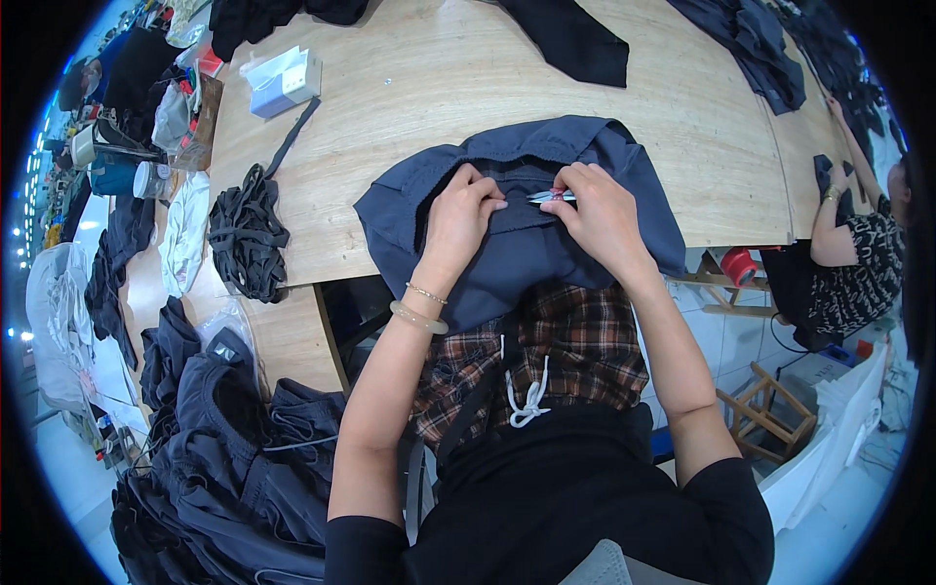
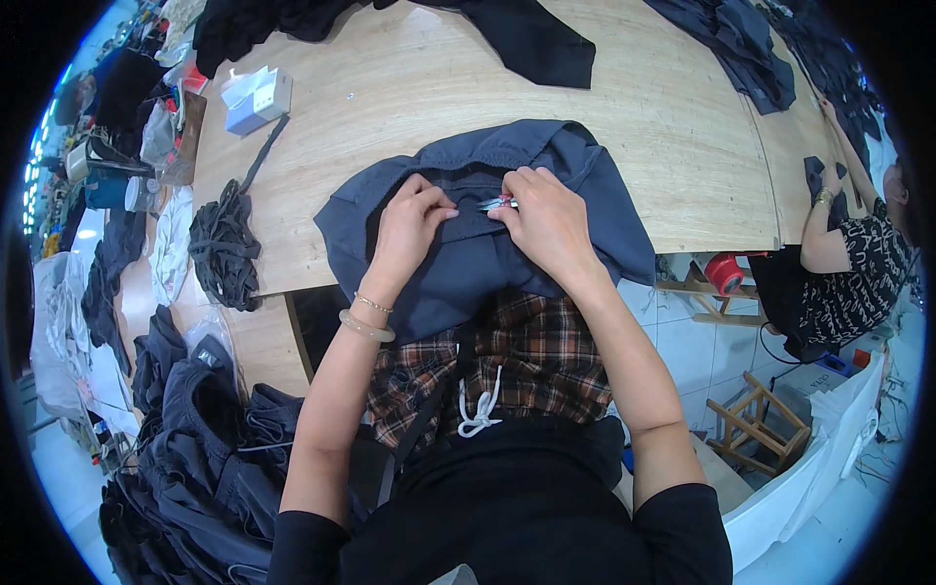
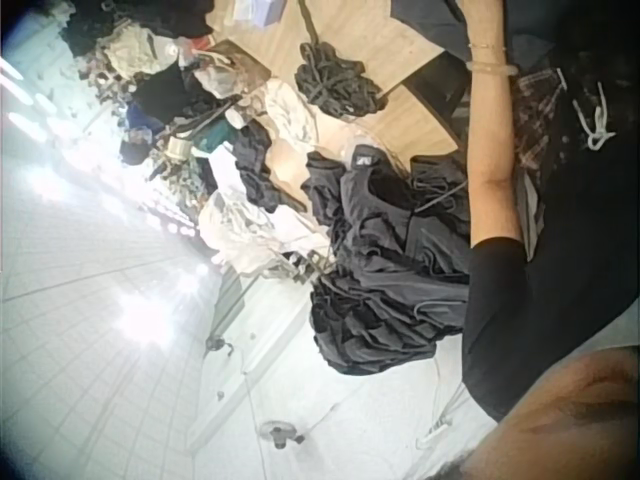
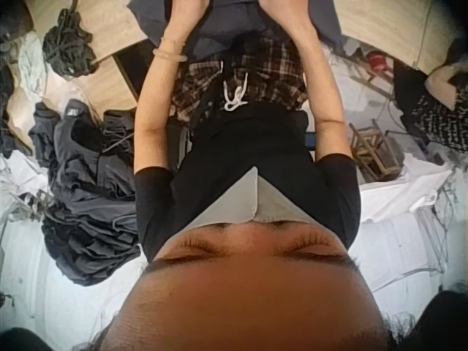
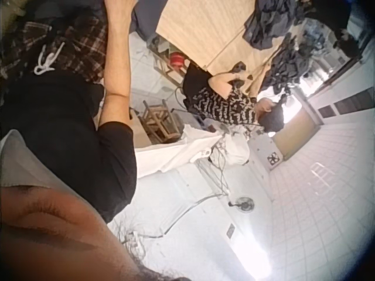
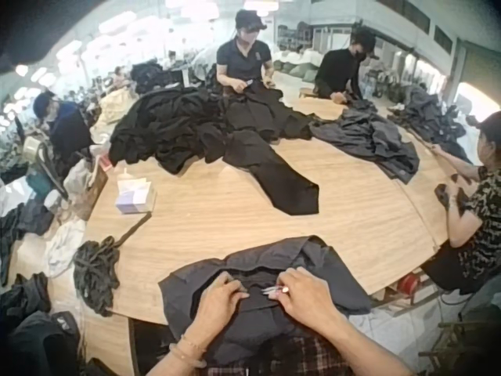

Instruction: The person uses a small red-handled tool to trim loose threads and excess fabric from the seams and waistband of a pair of dark grey shorts. The person repeatedly lifts and turns the garment to access different areas for trimming.

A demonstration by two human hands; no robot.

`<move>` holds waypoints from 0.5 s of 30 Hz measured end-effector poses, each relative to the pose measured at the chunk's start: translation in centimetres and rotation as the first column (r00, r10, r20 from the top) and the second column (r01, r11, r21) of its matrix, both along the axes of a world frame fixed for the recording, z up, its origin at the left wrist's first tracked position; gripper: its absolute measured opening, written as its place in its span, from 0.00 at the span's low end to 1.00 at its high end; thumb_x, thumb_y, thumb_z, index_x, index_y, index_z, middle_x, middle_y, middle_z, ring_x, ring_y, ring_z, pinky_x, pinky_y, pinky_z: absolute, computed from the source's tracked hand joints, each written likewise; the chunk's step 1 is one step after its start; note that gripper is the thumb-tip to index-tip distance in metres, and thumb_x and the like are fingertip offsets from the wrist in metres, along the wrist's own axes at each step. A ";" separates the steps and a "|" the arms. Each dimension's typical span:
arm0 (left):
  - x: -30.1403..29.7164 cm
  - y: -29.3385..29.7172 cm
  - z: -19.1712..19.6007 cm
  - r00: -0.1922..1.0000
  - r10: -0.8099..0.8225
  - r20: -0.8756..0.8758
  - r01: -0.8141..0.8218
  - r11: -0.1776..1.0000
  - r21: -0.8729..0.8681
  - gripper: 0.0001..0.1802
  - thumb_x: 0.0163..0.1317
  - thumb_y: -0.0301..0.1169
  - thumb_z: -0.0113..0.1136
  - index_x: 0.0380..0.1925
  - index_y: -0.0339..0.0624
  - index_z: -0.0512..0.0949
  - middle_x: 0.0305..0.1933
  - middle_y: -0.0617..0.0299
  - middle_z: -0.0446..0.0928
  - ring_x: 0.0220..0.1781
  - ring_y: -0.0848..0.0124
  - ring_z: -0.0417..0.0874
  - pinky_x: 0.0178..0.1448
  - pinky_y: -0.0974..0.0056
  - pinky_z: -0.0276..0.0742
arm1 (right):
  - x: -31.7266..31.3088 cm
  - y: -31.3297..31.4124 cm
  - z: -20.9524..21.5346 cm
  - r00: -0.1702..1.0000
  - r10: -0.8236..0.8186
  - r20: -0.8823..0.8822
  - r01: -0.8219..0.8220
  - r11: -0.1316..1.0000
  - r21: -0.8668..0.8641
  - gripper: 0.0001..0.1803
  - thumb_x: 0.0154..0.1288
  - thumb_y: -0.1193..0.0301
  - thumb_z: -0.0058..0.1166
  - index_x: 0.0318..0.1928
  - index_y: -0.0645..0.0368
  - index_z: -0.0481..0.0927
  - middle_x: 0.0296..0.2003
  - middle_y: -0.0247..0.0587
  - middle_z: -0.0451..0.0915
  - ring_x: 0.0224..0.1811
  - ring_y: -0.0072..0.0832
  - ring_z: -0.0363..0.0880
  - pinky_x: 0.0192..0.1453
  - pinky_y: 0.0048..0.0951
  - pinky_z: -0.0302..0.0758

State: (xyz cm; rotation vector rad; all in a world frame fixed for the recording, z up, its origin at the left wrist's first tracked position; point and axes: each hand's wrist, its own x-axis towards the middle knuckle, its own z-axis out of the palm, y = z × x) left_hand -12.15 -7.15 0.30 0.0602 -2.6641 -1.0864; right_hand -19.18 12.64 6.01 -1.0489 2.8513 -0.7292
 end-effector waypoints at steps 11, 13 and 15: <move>0.1 0.2 1.5 0.999 0.028 0.025 -0.029 0.999 0.037 0.04 0.63 0.24 0.63 0.34 0.36 0.79 0.29 0.49 0.81 0.32 0.52 0.84 0.37 0.56 0.77 | 0.0 -0.7 -0.4 0.998 0.054 -0.041 -0.056 0.997 -0.062 0.13 0.57 0.65 0.67 0.34 0.59 0.78 0.33 0.37 0.78 0.40 0.36 0.77 0.43 0.36 0.76; 0.0 0.2 1.6 0.998 0.035 0.047 -0.037 0.999 0.033 0.04 0.63 0.25 0.63 0.34 0.36 0.79 0.28 0.48 0.81 0.32 0.51 0.84 0.37 0.56 0.77 | 0.1 -1.0 -0.6 0.994 0.074 -0.081 -0.080 0.995 -0.067 0.13 0.56 0.65 0.67 0.34 0.58 0.78 0.32 0.36 0.77 0.39 0.36 0.76 0.42 0.36 0.76; -0.1 0.1 1.5 0.998 0.036 0.057 -0.038 0.999 0.031 0.04 0.64 0.26 0.63 0.34 0.36 0.79 0.28 0.48 0.81 0.32 0.51 0.84 0.37 0.55 0.77 | 0.1 -1.3 -0.8 0.988 0.092 -0.122 -0.101 0.993 -0.067 0.13 0.55 0.66 0.68 0.34 0.58 0.78 0.32 0.36 0.76 0.39 0.37 0.76 0.42 0.37 0.76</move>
